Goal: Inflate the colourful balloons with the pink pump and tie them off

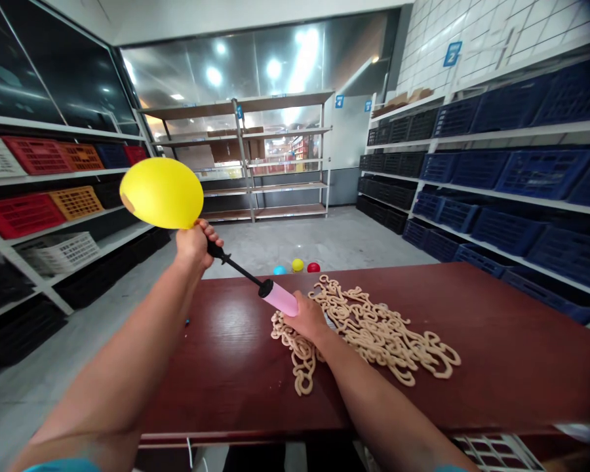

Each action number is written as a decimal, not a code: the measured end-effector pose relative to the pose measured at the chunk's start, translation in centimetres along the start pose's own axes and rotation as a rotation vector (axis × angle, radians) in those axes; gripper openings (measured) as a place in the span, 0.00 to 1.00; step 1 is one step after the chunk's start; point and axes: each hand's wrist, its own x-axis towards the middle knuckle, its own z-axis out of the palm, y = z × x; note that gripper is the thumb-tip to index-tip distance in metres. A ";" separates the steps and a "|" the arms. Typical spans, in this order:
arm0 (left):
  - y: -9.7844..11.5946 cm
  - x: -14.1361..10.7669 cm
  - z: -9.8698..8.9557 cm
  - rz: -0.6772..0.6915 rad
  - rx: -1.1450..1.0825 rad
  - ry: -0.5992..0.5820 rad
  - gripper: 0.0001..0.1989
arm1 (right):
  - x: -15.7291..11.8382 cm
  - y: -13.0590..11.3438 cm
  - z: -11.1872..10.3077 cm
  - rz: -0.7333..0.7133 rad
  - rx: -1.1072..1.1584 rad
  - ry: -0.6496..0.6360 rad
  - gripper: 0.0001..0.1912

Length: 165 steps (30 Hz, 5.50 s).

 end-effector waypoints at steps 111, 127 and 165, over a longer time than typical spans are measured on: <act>1.6 0.6 -2.0 0.047 0.009 -0.019 0.07 | 0.2 0.1 0.1 -0.017 0.013 0.052 0.20; -10.3 -4.5 0.5 -0.117 -0.030 0.014 0.09 | 0.2 0.6 0.3 -0.019 -0.038 0.086 0.17; -2.7 -1.4 -2.8 -0.025 -0.033 0.049 0.07 | 0.2 0.6 -0.1 -0.068 -0.044 0.066 0.17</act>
